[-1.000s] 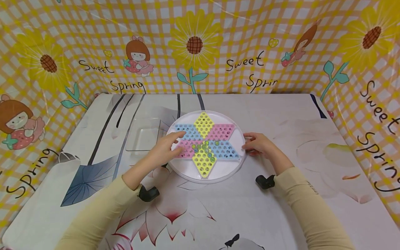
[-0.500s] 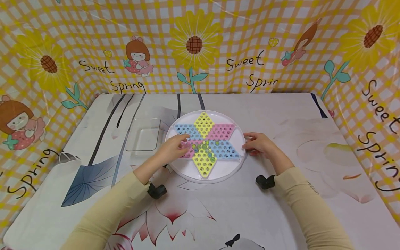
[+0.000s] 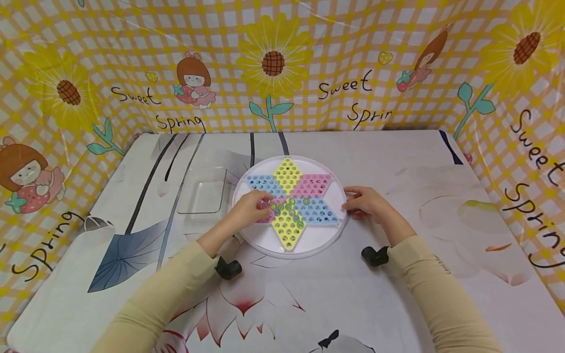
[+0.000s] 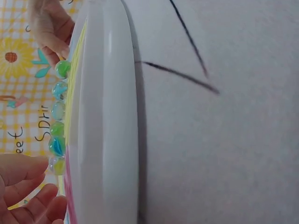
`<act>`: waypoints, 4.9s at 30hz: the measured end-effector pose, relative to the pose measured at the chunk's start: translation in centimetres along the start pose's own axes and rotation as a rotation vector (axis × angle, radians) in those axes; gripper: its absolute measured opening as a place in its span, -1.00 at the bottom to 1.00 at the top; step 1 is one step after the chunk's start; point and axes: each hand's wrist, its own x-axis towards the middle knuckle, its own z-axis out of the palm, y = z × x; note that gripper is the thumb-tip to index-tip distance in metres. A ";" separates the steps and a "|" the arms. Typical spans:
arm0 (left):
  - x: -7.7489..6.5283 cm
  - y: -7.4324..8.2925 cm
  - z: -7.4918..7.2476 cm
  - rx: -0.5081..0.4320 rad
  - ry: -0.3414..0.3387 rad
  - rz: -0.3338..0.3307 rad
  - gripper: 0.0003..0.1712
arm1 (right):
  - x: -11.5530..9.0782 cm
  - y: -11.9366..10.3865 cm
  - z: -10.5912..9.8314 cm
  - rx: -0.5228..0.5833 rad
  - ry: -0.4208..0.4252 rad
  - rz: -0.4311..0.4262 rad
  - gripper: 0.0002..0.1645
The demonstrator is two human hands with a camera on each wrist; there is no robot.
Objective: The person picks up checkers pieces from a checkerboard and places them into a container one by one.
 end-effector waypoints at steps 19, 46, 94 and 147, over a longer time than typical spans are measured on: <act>0.9 -1.0 0.8 0.036 0.002 -0.002 -0.65 | -0.2 -0.1 0.0 -0.014 0.008 0.005 -0.16; 0.7 -1.0 0.0 -0.086 0.024 -0.022 -0.71 | -0.1 -0.2 0.0 -0.042 0.008 -0.007 -0.17; -0.7 -2.3 -6.2 -0.238 0.210 -0.019 -0.70 | -0.3 -0.4 0.1 -0.054 -0.003 -0.008 -0.16; -3.8 -10.1 -12.1 -0.275 0.377 -0.204 -0.63 | 0.0 -0.2 0.1 -0.058 -0.018 -0.023 -0.14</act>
